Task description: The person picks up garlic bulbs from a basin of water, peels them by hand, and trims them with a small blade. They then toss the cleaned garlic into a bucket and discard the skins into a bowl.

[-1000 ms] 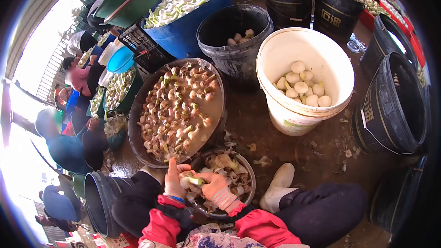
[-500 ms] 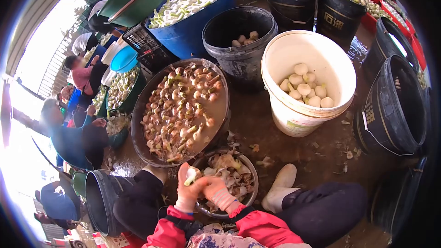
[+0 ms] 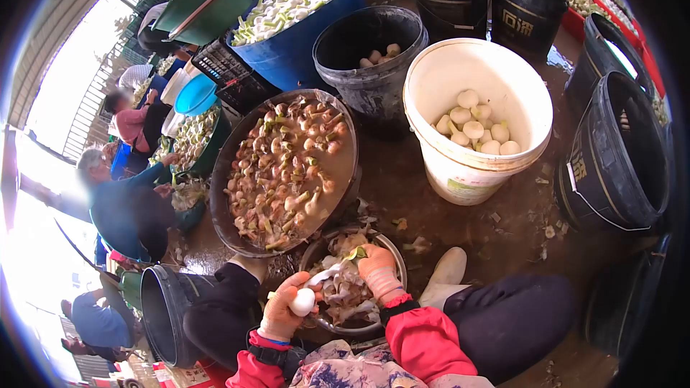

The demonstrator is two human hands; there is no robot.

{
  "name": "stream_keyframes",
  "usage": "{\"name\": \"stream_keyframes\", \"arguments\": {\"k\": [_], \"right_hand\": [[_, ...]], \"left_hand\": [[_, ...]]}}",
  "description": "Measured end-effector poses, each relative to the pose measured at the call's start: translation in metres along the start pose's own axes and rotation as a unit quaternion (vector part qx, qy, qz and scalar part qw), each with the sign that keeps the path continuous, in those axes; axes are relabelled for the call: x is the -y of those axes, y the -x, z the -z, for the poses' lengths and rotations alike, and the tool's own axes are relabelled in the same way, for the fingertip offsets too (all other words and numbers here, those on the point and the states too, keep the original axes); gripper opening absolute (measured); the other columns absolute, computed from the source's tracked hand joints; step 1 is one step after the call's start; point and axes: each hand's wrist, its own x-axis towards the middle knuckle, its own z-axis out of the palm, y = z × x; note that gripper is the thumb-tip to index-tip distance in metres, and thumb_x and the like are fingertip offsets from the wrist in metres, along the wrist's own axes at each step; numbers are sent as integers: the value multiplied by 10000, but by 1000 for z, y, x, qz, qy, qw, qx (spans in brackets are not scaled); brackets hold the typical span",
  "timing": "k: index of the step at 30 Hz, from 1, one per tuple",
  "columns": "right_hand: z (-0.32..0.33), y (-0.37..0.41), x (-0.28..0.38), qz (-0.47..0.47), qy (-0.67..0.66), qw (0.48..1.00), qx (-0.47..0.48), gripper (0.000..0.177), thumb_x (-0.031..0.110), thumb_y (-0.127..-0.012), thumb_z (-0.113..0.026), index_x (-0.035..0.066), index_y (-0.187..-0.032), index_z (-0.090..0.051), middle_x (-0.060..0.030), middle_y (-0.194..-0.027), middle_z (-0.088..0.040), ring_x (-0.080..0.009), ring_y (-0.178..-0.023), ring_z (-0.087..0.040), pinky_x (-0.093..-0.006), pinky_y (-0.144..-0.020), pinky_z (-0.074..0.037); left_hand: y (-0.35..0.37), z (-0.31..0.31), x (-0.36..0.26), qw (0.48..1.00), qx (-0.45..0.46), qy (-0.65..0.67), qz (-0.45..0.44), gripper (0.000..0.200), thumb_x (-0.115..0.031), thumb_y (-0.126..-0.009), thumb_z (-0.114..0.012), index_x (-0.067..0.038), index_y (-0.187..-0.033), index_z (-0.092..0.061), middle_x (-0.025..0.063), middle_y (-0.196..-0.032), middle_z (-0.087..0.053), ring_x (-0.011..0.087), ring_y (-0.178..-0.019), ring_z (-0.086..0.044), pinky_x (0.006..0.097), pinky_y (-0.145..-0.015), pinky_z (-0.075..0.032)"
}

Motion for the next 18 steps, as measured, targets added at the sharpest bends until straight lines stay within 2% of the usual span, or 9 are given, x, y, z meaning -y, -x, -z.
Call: {"name": "stream_keyframes", "arguments": {"k": [1,3,5,8,10,13,15,16,18], "right_hand": [[0,-2,-4,-19,76,997,-13,273,87,-746,-546,109,-973,-696,-196,-867,-662,-349,-823,-642,-359,-745,-497],[5,-1,-5,-34,153,987,-26,266,81,-745,-543,107,-958,-700,-194,-863,-663,-343,-818,-644,-360,-739,-498],[9,6,1,7,112,993,-42,326,-2,-739,-479,129,-906,-726,-142,-763,-668,-227,-697,-642,-303,-657,-484],[15,21,22,37,13,999,-36,285,-29,-738,-494,86,-880,-712,-104,-752,-674,-176,-695,-627,-280,-664,-477],[18,16,13,150,-70,984,-68,235,-74,-755,-512,42,-845,-696,-46,-775,-681,-125,-711,-609,-251,-673,-473],[28,23,36,17,-321,946,40,148,-30,-797,-573,28,-861,-694,-36,-790,-680,-100,-705,-600,-236,-649,-470],[29,40,63,31,-79,992,98,143,11,-799,-612,38,-910,-698,-50,-802,-685,-108,-715,-619,-234,-641,-474],[26,36,55,53,92,978,179,187,132,-800,-654,82,-974,-702,-94,-825,-695,-145,-734,-640,-262,-664,-488],[10,36,47,119,249,928,248,320,267,-791,-621,174,-1094,-665,-170,-938,-668,-323,-904,-645,-360,-819,-493]], "left_hand": [[3,6,3,1000,-2,0,1,377,-289,-878,-612,20,-1091,-580,111,-935,-612,251,-837,-634,346,-665,-551],[3,24,8,976,-81,-147,-142,331,-316,-895,-597,-12,-1025,-592,154,-996,-638,285,-853,-642,381,-639,-558],[-6,50,6,969,-216,97,-75,308,-372,-913,-579,-67,-951,-591,116,-915,-636,267,-828,-615,380,-673,-535],[-19,80,18,949,-239,-10,-206,340,-440,-889,-585,-107,-955,-607,84,-855,-633,258,-816,-598,362,-654,-508],[-21,88,3,918,-280,260,-107,347,-467,-865,-568,-135,-951,-618,47,-815,-630,229,-745,-595,331,-603,-479],[-20,106,-5,928,-190,305,-97,309,-435,-852,-533,-153,-937,-628,25,-809,-634,193,-671,-586,294,-549,-451],[-19,88,-10,928,-212,293,-87,287,-386,-858,-499,-140,-934,-626,14,-797,-636,175,-630,-586,284,-504,-439],[-22,86,-9,930,-213,290,-68,319,-418,-857,-499,-136,-937,-625,27,-805,-639,186,-647,-585,285,-499,-434],[-30,66,-10,930,-228,287,-32,405,-482,-879,-475,-112,-956,-618,55,-817,-652,219,-670,-597,294,-501,-466]]}}
